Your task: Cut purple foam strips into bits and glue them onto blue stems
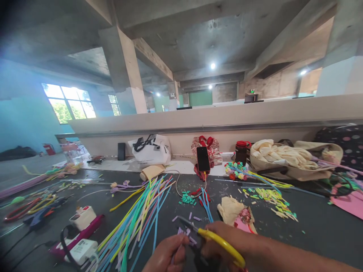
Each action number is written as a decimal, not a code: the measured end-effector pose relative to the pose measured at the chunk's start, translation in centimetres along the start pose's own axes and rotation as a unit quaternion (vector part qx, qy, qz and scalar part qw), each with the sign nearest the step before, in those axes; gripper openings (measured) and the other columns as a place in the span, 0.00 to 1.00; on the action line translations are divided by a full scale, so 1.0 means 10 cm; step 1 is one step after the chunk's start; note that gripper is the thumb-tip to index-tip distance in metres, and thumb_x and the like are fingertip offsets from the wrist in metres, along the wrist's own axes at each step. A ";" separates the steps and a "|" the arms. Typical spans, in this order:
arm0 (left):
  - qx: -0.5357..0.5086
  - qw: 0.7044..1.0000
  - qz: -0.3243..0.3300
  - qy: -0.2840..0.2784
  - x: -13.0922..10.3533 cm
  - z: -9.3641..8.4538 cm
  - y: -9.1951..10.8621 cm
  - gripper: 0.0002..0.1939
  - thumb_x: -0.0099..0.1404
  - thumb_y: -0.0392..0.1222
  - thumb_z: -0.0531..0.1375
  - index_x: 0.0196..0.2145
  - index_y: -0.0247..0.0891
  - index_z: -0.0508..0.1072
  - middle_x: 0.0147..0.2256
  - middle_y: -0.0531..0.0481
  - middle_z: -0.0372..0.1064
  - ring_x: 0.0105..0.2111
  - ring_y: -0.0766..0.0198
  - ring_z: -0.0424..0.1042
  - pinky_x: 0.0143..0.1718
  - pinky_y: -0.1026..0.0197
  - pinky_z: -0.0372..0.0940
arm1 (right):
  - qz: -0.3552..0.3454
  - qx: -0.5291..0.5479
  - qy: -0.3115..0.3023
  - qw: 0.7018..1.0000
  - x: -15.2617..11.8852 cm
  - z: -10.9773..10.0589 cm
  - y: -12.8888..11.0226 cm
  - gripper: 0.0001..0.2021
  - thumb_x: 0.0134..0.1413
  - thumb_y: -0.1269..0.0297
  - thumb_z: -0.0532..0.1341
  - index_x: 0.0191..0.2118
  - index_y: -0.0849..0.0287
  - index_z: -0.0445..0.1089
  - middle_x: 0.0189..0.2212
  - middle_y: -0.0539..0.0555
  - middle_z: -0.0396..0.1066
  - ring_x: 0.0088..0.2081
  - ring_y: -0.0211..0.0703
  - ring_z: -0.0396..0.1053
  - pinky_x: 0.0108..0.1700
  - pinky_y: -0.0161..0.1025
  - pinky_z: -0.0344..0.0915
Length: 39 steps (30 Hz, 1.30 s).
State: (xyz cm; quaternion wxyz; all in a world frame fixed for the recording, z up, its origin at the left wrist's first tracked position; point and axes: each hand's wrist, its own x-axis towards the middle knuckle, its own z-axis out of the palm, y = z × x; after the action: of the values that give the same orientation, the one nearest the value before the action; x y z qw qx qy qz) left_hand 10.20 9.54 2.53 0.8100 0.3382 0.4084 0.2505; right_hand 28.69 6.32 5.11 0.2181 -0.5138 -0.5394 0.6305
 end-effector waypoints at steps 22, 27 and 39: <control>-0.072 0.996 0.030 -0.043 -0.01 0.26 0.08 0.30 0.51 0.67 0.45 0.14 0.34 0.61 0.08 0.56 0.56 0.07 0.76 0.54 0.10 0.72 0.46 | -0.164 0.180 0.161 0.957 0.18 0.54 -0.51 0.16 0.30 0.64 0.62 0.28 0.57 0.55 0.14 0.40 0.57 0.15 0.30 0.57 0.17 0.28 0.53; -0.045 0.999 -0.004 -0.007 0.02 0.27 0.06 0.31 0.53 0.65 0.43 0.14 0.34 0.62 0.09 0.55 0.57 0.06 0.76 0.53 0.10 0.72 0.45 | -0.136 0.180 0.130 0.965 0.19 0.51 -0.48 0.18 0.29 0.64 0.60 0.31 0.57 0.54 0.14 0.41 0.60 0.14 0.31 0.58 0.16 0.29 0.55; 0.283 0.948 0.127 -0.066 -0.19 -0.09 0.05 0.27 0.46 0.65 0.52 0.21 0.35 0.68 0.10 0.59 0.50 0.12 0.74 0.46 0.16 0.66 0.38 | -0.172 0.091 0.127 0.973 0.30 0.28 -0.46 0.13 0.38 0.63 0.58 0.33 0.59 0.55 0.15 0.43 0.63 0.13 0.31 0.59 0.13 0.25 0.53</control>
State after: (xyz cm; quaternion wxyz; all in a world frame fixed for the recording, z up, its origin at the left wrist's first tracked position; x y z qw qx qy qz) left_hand 8.32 8.86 3.40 0.6673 0.6189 0.3615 0.2026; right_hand 23.78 8.97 7.76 0.4352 -0.4673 -0.5280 0.5599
